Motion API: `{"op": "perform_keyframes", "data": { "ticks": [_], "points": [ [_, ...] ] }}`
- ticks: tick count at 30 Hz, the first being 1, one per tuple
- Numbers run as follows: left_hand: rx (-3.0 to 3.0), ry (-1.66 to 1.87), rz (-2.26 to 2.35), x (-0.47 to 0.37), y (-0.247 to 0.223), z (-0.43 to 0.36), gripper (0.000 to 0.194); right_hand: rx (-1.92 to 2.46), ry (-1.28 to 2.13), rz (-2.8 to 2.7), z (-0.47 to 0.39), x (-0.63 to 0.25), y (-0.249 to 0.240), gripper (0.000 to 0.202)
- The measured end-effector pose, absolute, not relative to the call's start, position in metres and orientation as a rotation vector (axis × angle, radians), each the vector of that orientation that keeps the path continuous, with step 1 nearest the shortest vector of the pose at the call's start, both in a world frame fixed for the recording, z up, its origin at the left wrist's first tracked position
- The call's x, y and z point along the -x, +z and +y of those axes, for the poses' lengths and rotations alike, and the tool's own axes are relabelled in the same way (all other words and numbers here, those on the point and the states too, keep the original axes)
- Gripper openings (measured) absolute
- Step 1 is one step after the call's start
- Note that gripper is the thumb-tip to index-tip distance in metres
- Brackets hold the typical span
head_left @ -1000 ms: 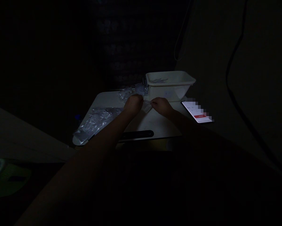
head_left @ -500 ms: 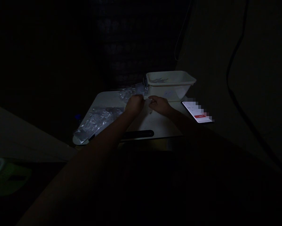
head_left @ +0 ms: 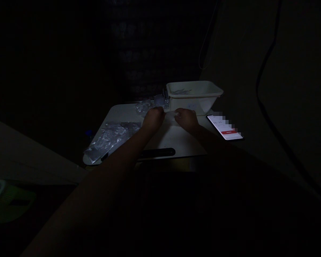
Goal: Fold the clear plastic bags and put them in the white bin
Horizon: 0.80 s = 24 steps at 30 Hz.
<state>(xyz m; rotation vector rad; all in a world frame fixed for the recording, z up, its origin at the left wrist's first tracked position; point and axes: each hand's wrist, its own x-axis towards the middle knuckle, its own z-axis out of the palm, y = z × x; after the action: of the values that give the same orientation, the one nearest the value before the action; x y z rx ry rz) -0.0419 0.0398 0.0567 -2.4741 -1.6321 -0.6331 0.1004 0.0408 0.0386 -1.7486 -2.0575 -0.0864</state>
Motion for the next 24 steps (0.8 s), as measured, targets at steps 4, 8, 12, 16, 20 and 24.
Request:
{"op": "perform_keyframes", "data": {
  "ticks": [4,8,12,16,20,24],
  "points": [
    [2.431,-0.612,-1.671,0.048,0.055,0.043,0.022,1.698,-0.079,-2.084,0.044,-0.107,0.037,0.025],
    [2.387,-0.575,-1.731,0.056,0.054,0.046,0.023,1.683,-0.095,-2.180,0.045,-0.108,0.036,0.025],
    [2.351,-0.554,-1.758,0.063,0.052,0.047,0.030,1.658,-0.111,-2.234,0.046,-0.110,0.036,0.026],
    [2.394,-0.500,-1.725,0.067,0.049,0.045,0.042,1.657,-0.097,-2.208,0.048,-0.115,0.032,0.029],
    [2.500,-0.406,-1.615,0.067,0.047,0.043,0.035,1.659,-0.070,-2.195,0.050,-0.120,0.030,0.030],
    [2.484,-0.340,-1.599,0.064,0.046,0.047,0.026,1.654,-0.073,-2.192,0.049,-0.119,0.033,0.030]
  ]
}}
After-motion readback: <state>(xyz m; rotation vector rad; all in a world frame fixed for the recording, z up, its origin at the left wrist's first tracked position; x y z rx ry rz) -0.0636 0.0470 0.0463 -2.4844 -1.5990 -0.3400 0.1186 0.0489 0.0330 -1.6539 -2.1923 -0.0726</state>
